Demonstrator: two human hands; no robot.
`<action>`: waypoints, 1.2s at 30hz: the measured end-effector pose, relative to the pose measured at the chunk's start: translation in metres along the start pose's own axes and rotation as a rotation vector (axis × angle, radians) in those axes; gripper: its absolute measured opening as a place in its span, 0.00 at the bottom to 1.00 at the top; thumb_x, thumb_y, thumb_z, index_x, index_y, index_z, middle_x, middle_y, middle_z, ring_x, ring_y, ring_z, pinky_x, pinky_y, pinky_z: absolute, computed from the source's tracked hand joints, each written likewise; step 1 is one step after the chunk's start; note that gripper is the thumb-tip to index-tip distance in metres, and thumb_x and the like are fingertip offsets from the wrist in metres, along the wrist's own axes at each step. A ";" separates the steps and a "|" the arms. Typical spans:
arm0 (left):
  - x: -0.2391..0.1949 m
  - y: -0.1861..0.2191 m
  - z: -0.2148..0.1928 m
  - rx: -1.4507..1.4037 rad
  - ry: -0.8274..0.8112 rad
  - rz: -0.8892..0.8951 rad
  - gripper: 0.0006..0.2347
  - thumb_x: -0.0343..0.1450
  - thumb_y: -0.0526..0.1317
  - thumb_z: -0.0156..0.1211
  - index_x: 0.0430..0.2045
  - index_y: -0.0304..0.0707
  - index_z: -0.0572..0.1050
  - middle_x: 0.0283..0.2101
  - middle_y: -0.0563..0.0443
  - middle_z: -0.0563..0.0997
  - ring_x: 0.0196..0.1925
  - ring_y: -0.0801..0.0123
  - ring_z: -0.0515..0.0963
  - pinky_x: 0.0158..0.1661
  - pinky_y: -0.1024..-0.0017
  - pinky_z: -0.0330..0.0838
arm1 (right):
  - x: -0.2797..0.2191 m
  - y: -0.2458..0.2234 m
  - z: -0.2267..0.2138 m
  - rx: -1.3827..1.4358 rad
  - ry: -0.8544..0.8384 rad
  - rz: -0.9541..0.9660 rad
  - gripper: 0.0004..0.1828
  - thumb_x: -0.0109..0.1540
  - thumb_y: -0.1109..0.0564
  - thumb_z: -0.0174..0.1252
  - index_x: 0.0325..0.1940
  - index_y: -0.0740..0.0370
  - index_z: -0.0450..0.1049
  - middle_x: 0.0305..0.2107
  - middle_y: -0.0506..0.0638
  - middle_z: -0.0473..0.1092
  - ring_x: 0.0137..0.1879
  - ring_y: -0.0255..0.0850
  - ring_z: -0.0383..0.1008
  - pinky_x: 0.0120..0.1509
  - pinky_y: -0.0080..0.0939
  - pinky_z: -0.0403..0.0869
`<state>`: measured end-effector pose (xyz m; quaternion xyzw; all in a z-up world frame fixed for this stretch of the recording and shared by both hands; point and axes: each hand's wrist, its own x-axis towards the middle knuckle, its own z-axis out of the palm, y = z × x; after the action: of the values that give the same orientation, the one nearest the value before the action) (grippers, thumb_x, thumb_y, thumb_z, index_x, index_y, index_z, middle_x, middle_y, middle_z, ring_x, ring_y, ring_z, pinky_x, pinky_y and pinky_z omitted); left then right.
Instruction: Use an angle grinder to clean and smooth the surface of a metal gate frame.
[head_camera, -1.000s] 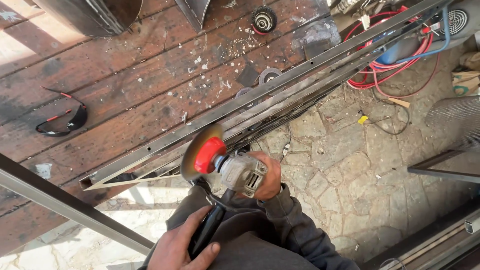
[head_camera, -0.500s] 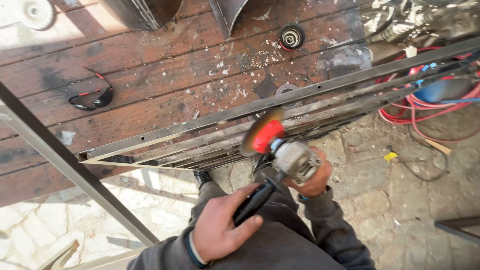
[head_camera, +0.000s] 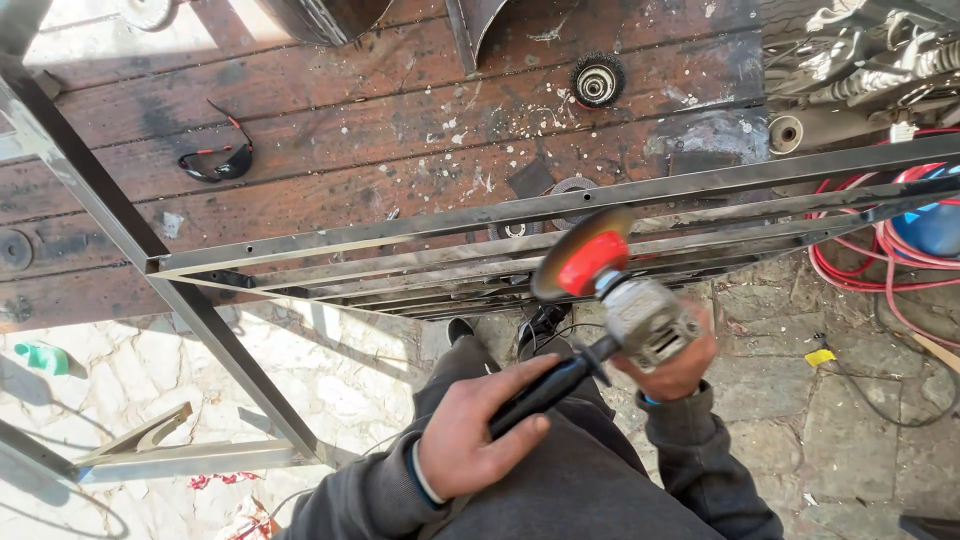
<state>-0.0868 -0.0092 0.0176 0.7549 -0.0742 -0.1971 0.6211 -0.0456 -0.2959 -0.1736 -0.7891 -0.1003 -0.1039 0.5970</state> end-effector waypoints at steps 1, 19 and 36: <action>-0.008 -0.002 -0.004 0.001 0.038 0.025 0.24 0.73 0.41 0.61 0.64 0.30 0.70 0.48 0.35 0.84 0.50 0.50 0.86 0.50 0.64 0.78 | -0.006 0.009 0.008 0.078 -0.023 -0.063 0.47 0.52 0.39 0.78 0.63 0.70 0.67 0.46 0.58 0.77 0.50 0.43 0.83 0.52 0.46 0.84; -0.063 -0.044 -0.045 -0.007 0.111 0.032 0.23 0.71 0.37 0.62 0.62 0.28 0.70 0.46 0.34 0.85 0.49 0.50 0.87 0.49 0.66 0.77 | -0.004 -0.036 0.075 -0.379 -0.090 -0.254 0.48 0.50 0.28 0.69 0.56 0.68 0.67 0.43 0.58 0.75 0.43 0.47 0.82 0.45 0.45 0.82; -0.121 -0.055 -0.067 -0.012 0.316 -0.091 0.24 0.67 0.35 0.63 0.60 0.28 0.72 0.34 0.41 0.86 0.30 0.66 0.85 0.35 0.74 0.76 | 0.002 -0.069 0.138 -0.200 -0.214 -0.332 0.44 0.56 0.27 0.68 0.53 0.68 0.67 0.39 0.58 0.77 0.41 0.45 0.83 0.44 0.42 0.84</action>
<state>-0.1779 0.1071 -0.0008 0.7755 0.0597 -0.1041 0.6198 -0.0571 -0.1443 -0.1461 -0.8237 -0.2809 -0.1257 0.4763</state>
